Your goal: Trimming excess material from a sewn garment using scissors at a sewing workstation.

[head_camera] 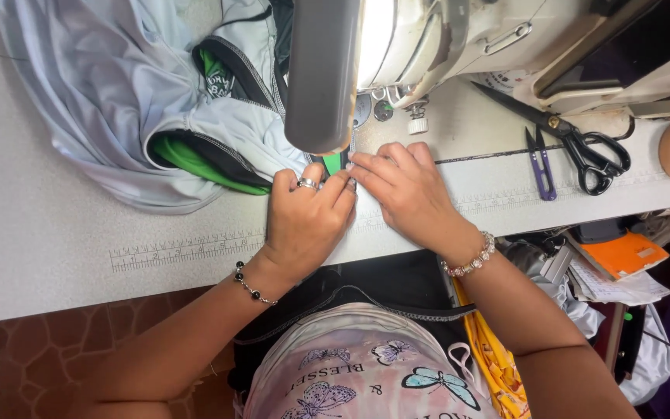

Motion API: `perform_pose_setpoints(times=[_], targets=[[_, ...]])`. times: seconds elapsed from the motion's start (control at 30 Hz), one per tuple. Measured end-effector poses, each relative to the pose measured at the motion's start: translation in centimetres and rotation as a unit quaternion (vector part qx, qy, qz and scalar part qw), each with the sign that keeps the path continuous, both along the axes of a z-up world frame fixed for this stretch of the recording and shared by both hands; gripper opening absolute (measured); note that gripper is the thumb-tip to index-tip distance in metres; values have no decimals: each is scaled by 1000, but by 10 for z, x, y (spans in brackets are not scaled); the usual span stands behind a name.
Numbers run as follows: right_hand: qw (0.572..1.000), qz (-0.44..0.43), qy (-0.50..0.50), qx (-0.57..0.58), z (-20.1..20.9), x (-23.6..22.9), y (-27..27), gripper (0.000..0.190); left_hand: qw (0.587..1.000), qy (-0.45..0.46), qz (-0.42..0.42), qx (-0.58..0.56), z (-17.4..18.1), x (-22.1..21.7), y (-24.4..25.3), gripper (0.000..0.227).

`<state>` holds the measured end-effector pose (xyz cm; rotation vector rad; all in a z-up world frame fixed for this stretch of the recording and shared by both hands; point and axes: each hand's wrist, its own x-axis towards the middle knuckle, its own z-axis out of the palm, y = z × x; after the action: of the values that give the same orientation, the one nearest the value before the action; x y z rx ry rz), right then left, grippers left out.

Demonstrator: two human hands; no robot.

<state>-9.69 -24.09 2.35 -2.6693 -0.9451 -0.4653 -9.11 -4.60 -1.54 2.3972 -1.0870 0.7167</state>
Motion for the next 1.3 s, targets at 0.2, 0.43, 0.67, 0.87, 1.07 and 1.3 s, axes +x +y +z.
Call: perform_pose_setpoints(times=[0.2, 0.43, 0.67, 0.87, 1.07, 1.3], targets=[[999, -1, -24, -24, -6, 17, -5, 27, 1000, -18, 4, 15, -25, 13, -1, 4], [998, -6, -39, -50, -36, 30, -21, 23, 999, -13, 14, 33, -1, 15, 0, 3], [998, -7, -49, -31, -38, 30, -22, 21, 996, 55, 21, 70, 25, 19, 6, 19], [999, -20, -40, -27, -24, 29, -16, 27, 995, 92, -21, 20, 29, 28, 19, 31], [997, -36, -45, -56, -9, 31, -8, 32, 992, 118, -33, 22, 39, 36, 24, 35], [997, -56, -58, -16, -8, 34, -13, 36, 977, 202, -63, 41, 26, 44, 28, 61]])
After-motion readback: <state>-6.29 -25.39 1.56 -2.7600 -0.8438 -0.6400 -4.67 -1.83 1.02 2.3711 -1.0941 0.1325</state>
